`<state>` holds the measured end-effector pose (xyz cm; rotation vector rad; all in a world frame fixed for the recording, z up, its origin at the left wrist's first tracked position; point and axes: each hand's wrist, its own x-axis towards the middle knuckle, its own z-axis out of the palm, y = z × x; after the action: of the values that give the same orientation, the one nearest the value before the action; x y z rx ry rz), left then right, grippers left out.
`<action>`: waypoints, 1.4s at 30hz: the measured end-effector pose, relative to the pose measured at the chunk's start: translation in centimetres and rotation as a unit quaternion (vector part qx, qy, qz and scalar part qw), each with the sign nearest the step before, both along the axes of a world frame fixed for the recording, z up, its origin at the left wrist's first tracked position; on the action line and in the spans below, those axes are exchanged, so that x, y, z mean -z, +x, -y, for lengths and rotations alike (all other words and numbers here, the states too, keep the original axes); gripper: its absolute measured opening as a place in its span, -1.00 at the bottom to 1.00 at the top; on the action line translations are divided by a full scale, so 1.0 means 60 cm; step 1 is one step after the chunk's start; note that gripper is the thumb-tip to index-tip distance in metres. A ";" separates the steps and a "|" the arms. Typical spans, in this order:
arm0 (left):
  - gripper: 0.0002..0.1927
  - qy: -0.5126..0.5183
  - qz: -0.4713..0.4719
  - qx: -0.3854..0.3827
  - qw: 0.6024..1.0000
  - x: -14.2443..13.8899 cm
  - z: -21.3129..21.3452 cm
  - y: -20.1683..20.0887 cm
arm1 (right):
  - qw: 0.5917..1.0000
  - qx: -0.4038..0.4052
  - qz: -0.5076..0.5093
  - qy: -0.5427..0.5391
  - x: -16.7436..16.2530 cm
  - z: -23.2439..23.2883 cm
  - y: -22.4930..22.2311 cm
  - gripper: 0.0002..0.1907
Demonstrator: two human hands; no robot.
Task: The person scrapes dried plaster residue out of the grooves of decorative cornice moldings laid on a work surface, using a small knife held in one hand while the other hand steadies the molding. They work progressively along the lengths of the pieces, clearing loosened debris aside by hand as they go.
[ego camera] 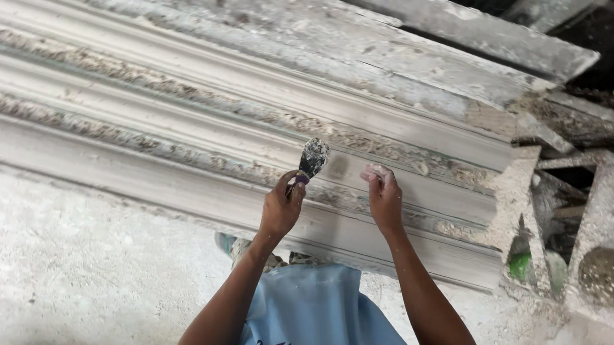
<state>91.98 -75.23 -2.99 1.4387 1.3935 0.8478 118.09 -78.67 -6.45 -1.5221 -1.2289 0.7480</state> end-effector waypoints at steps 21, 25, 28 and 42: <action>-0.64 -0.011 0.001 -0.251 0.968 -0.037 0.110 -0.928 | 0.961 -0.236 -0.013 -0.147 -0.019 -0.159 -0.960 -0.67; -0.59 -0.166 0.063 -0.343 0.922 -0.032 0.113 -1.046 | 0.952 -0.282 0.027 -0.115 -0.024 -0.210 -1.105 -0.68; -0.61 -0.072 0.042 -0.351 0.933 -0.010 0.095 -1.106 | 0.951 -0.301 0.034 -0.067 -0.014 -0.254 -1.195 -0.69; -0.57 -0.099 -0.056 -0.346 0.931 0.010 -0.254 -1.577 | 0.906 -0.412 0.073 -0.060 0.006 -0.594 -1.680 -0.76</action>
<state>-2.62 -59.99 -3.61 0.8396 2.0592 1.0231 17.31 -43.04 -6.80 -1.1254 -2.0076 1.2825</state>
